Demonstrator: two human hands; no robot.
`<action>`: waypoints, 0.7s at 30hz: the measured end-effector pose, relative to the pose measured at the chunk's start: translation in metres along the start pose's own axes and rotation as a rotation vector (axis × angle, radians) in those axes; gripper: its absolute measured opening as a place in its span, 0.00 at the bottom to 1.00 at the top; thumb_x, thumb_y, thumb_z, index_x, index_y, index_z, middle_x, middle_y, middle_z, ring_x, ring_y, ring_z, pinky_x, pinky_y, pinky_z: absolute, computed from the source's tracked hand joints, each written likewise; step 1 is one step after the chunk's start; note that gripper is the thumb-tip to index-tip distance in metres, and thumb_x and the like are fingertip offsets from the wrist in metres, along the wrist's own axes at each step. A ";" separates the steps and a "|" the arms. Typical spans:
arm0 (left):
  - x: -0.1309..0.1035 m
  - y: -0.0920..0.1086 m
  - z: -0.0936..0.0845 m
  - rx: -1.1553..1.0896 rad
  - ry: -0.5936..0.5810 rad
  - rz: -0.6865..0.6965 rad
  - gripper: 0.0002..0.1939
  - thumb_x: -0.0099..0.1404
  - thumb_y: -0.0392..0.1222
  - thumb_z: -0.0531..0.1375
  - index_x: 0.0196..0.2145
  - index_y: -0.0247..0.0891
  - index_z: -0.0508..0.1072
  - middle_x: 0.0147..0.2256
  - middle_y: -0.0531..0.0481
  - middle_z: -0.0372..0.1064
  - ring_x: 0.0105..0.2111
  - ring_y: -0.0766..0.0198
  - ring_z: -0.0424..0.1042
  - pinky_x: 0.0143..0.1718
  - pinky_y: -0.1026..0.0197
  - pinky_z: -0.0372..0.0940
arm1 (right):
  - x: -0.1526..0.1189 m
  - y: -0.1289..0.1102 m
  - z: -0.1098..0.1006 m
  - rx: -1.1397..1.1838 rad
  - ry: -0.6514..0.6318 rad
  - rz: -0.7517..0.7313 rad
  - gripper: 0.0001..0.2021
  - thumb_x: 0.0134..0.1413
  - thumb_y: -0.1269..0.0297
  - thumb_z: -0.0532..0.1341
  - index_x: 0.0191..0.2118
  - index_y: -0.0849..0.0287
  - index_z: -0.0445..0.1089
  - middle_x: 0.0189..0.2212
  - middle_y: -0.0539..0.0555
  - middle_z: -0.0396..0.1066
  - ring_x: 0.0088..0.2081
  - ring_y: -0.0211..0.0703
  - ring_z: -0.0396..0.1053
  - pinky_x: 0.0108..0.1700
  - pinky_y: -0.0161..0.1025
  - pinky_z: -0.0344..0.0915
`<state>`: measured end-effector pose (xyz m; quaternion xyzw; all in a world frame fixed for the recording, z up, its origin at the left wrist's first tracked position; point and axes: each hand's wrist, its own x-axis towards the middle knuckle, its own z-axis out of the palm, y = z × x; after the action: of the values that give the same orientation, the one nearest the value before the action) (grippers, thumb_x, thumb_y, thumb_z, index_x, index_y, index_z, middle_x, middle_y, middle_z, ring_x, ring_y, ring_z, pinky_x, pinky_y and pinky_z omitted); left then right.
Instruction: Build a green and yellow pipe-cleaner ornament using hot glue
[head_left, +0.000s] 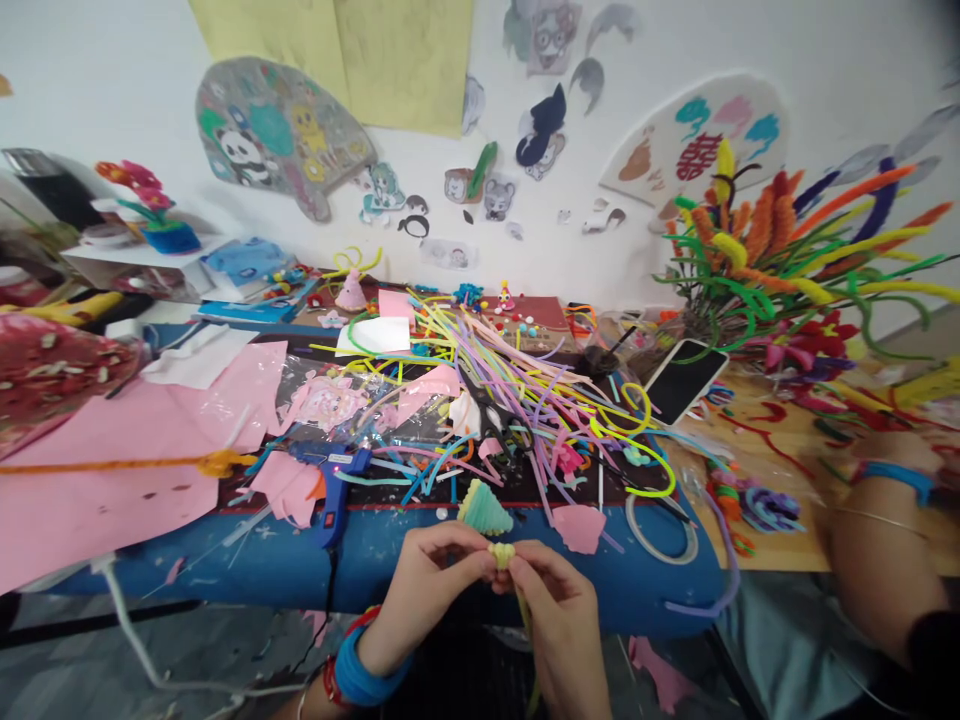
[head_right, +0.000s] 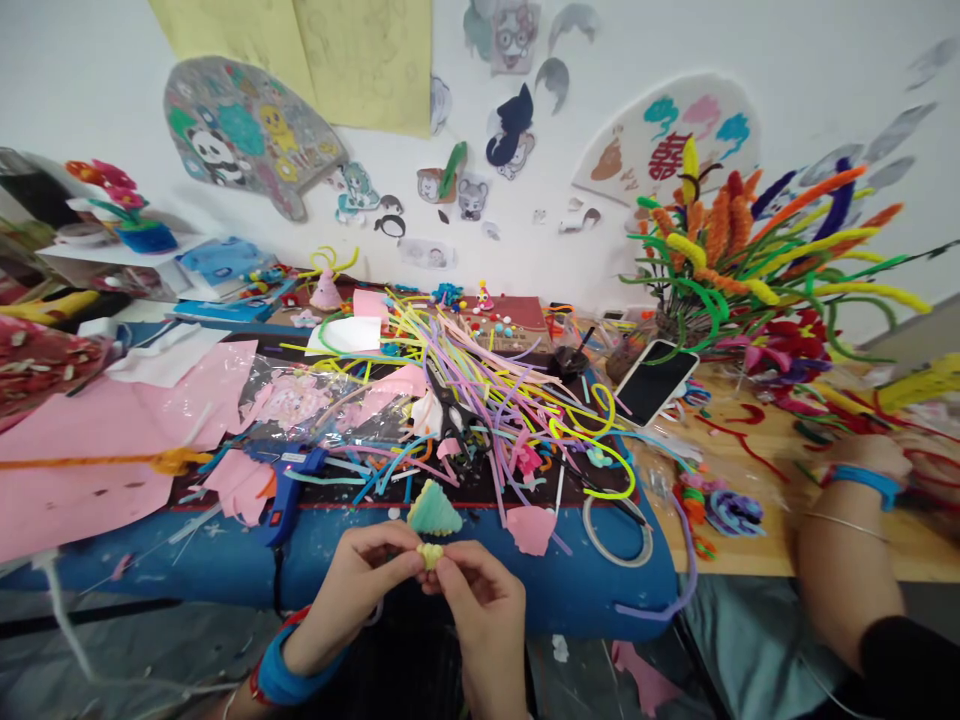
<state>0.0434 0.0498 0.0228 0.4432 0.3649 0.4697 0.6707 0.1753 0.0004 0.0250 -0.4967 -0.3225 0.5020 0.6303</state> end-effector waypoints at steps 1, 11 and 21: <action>0.000 0.000 0.000 0.000 -0.003 0.005 0.07 0.54 0.41 0.71 0.25 0.34 0.80 0.24 0.50 0.76 0.24 0.66 0.74 0.28 0.67 0.69 | 0.000 0.000 0.001 0.013 -0.009 -0.006 0.05 0.51 0.63 0.68 0.28 0.57 0.78 0.26 0.50 0.75 0.26 0.35 0.72 0.29 0.30 0.71; -0.004 0.008 0.001 -0.012 -0.044 0.064 0.07 0.58 0.40 0.68 0.26 0.35 0.79 0.22 0.51 0.75 0.22 0.66 0.75 0.26 0.67 0.71 | -0.003 0.006 0.006 0.021 -0.055 -0.023 0.03 0.53 0.65 0.67 0.30 0.55 0.79 0.24 0.48 0.72 0.27 0.34 0.70 0.31 0.30 0.68; 0.002 0.004 -0.004 0.033 -0.091 0.064 0.09 0.58 0.44 0.68 0.27 0.35 0.80 0.23 0.50 0.73 0.22 0.66 0.73 0.26 0.66 0.68 | 0.001 0.008 0.010 0.013 0.009 0.033 0.04 0.50 0.61 0.69 0.31 0.55 0.78 0.22 0.48 0.74 0.23 0.35 0.71 0.27 0.30 0.69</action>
<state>0.0388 0.0530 0.0250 0.4867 0.3274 0.4640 0.6639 0.1639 0.0050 0.0208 -0.5002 -0.3082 0.5123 0.6263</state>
